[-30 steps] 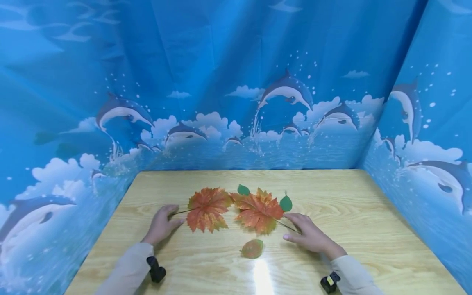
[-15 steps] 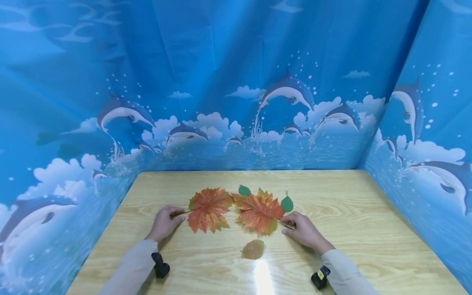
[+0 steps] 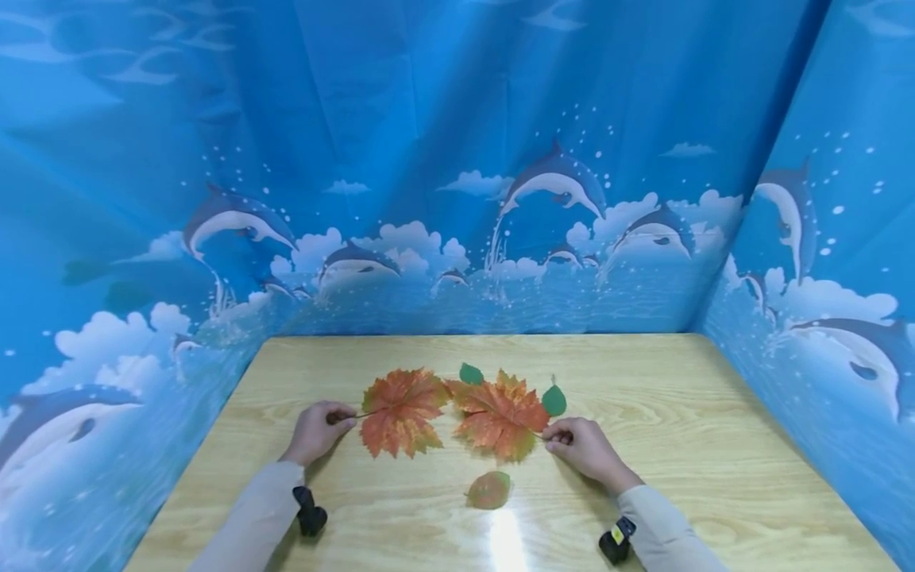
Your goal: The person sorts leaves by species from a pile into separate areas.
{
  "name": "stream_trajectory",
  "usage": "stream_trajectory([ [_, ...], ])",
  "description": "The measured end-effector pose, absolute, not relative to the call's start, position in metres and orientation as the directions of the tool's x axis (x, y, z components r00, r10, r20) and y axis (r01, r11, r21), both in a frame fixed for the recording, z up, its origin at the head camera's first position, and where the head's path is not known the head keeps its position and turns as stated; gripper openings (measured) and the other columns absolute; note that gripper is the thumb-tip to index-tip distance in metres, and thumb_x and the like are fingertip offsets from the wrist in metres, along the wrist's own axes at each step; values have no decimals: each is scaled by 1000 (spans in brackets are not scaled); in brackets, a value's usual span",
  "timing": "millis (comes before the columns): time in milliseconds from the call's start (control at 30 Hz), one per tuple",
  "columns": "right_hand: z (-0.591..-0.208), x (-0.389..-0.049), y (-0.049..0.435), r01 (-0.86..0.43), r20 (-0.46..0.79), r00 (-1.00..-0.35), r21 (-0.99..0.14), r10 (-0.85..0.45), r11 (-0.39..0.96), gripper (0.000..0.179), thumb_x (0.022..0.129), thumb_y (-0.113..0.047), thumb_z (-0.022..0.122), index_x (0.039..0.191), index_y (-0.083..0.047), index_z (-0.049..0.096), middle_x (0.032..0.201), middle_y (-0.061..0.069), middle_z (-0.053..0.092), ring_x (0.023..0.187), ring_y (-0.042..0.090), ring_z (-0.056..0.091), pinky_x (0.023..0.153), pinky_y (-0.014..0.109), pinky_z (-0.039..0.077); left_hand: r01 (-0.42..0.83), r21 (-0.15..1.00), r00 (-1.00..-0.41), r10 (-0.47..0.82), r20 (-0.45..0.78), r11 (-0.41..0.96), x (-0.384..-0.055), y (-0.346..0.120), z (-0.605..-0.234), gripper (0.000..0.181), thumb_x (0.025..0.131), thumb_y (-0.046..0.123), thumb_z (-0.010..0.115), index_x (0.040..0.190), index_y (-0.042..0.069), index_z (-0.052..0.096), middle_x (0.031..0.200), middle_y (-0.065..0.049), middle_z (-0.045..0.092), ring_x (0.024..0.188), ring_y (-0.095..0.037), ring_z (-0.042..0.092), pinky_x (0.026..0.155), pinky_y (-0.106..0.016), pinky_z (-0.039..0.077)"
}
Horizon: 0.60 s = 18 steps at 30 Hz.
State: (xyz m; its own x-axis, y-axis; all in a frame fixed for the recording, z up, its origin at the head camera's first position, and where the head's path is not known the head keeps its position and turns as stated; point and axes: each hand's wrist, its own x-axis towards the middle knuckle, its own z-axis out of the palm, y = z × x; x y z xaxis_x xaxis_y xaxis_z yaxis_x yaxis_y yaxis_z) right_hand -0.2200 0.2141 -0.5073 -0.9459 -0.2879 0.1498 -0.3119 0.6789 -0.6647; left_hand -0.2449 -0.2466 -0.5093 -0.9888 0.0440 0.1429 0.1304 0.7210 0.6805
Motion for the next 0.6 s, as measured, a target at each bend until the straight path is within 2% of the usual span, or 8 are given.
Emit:
stream_trajectory([
  [267, -509, -221, 213, -297, 153, -952, -666, -264, 685, 8, 82, -3, 72, 87, -9, 73, 78, -5, 65, 68, 3, 55, 63, 21, 48, 132, 666, -989, 57, 134, 734, -247, -248, -507, 6, 86, 10, 70, 91, 8, 74, 87, -3, 70, 77, -13, 58, 69, -29, 45],
  [600, -511, -219, 213, -276, 153, -959, -695, -238, 665, 8, 81, -3, 73, 86, -8, 73, 78, -4, 66, 67, 3, 54, 62, 21, 48, 143, 667, -987, 55, 151, 731, -247, -249, -507, 5, 86, 9, 71, 89, 8, 75, 88, -5, 70, 79, -15, 60, 70, -30, 46],
])
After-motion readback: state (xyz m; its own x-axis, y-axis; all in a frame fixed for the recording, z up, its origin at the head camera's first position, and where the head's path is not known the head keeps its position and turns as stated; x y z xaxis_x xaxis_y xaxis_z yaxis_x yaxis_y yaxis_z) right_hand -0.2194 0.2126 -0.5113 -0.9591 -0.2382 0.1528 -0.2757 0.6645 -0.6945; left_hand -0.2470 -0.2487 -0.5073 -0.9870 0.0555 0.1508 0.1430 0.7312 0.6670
